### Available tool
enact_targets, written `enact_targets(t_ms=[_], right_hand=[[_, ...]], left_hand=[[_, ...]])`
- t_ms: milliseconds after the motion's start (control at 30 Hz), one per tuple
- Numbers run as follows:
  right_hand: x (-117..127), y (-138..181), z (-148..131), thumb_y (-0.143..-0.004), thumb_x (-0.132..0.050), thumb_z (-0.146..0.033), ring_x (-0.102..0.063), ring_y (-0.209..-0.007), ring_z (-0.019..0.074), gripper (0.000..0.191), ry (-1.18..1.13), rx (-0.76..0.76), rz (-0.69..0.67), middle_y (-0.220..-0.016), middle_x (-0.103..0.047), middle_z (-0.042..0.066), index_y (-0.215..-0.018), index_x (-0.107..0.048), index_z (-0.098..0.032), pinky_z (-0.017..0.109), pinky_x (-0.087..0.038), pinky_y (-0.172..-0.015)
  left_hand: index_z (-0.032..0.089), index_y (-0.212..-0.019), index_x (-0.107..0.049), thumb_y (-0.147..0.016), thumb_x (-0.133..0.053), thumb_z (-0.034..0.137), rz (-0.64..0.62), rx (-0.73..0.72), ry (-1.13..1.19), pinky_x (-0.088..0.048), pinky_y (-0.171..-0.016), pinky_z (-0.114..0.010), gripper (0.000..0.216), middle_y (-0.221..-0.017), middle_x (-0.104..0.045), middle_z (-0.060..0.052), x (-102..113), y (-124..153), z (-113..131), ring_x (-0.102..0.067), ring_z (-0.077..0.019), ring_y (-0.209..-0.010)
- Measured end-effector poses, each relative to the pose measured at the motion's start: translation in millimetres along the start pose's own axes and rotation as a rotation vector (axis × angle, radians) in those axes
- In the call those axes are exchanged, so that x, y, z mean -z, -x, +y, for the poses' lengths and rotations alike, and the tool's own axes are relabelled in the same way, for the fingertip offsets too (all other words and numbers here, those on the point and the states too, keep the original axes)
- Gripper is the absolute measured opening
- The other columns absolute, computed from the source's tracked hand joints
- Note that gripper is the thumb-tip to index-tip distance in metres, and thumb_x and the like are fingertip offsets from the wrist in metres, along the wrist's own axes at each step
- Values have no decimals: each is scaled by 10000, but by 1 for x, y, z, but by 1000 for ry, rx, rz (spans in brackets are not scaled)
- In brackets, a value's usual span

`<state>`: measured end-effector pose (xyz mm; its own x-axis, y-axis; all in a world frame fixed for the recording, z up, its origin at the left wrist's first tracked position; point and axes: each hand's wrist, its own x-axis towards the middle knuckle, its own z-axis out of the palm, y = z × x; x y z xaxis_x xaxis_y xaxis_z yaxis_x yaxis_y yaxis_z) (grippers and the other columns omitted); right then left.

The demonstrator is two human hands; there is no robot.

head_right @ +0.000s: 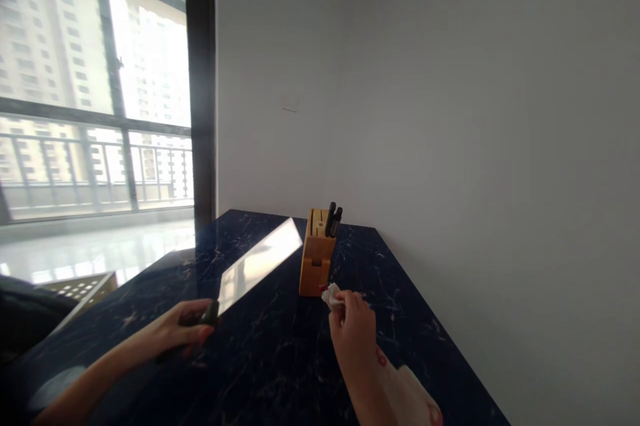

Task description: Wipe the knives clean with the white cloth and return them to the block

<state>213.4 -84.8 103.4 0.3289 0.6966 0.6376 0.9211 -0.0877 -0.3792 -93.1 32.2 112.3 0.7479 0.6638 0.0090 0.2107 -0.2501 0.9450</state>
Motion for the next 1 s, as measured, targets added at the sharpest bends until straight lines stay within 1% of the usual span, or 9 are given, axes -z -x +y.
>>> enact_targets(t_ms=[100,200,300,367,433,567,667,800,1000], right_hand=[[3,-2,2,-705,-394,-191,-521,-727,179,158,-16,-33,29,-781,-552,36,-807,-514,-197,284,-371,-665],[1,-4,11,-713,-385,-217,-526,-735,188,159,-54,-83,70,-777,-558,46,-799,-516,-195,295,-381,-669],[-1,-6,19,-733,-362,-220,-531,-765,195,200,-126,-87,175,-813,-564,71,-845,-523,-178,304,-397,-695],[-3,-6,19,-744,-359,-214,-535,-770,193,222,-144,-63,188,-827,-561,80,-873,-533,-168,302,-407,-701],[-7,-4,15,-746,-371,-207,-540,-766,191,227,-133,-24,136,-820,-561,81,-874,-552,-161,298,-412,-703],[-20,6,0,-721,-377,-124,-552,-770,182,271,-63,21,-71,-826,-562,76,-887,-589,-153,283,-416,-710],[-32,13,-6,-722,-352,-73,-556,-797,184,342,16,-16,-183,-851,-567,75,-943,-600,-158,281,-415,-723],[-43,17,-18,-785,-358,-134,-553,-852,194,320,52,-47,-228,-919,-582,70,-982,-604,-190,294,-407,-756],[-43,24,-58,-793,-378,-135,-513,-968,158,333,-142,128,-360,-956,-585,2,-993,-602,-277,254,-367,-829]], left_hand=[[154,-767,-589,-694,-582,461,-162,86,-92,-382,-455,-162,316,-596,-518,36,-1,7,10,-444,-66,-485],[163,-704,-603,-664,-596,475,-260,141,-178,-385,-445,-164,314,-555,-498,42,-10,8,10,-454,-75,-469],[175,-720,-603,-655,-587,481,-270,199,-252,-398,-427,-178,314,-545,-508,41,-22,5,1,-478,-93,-449],[174,-748,-599,-679,-546,491,-229,207,-341,-394,-412,-190,328,-560,-542,28,-31,2,-5,-503,-110,-443],[176,-776,-607,-702,-507,507,-141,151,-509,-418,-459,-215,354,-625,-600,-5,-39,0,-9,-567,-152,-519],[196,-870,-612,-746,-440,528,49,18,-916,-455,-637,-301,395,-805,-655,-73,-52,-3,-9,-622,-248,-749],[196,-875,-593,-785,-378,516,22,4,-1089,-465,-611,-333,396,-798,-660,-84,-66,-5,-6,-632,-272,-720],[172,-908,-576,-814,-325,498,23,-8,-1188,-474,-605,-350,423,-793,-650,-106,-92,-10,-2,-630,-272,-698],[165,-893,-583,-806,-373,459,-13,17,-1182,-478,-603,-371,372,-795,-644,-112,-111,-12,0,-629,-283,-695]])
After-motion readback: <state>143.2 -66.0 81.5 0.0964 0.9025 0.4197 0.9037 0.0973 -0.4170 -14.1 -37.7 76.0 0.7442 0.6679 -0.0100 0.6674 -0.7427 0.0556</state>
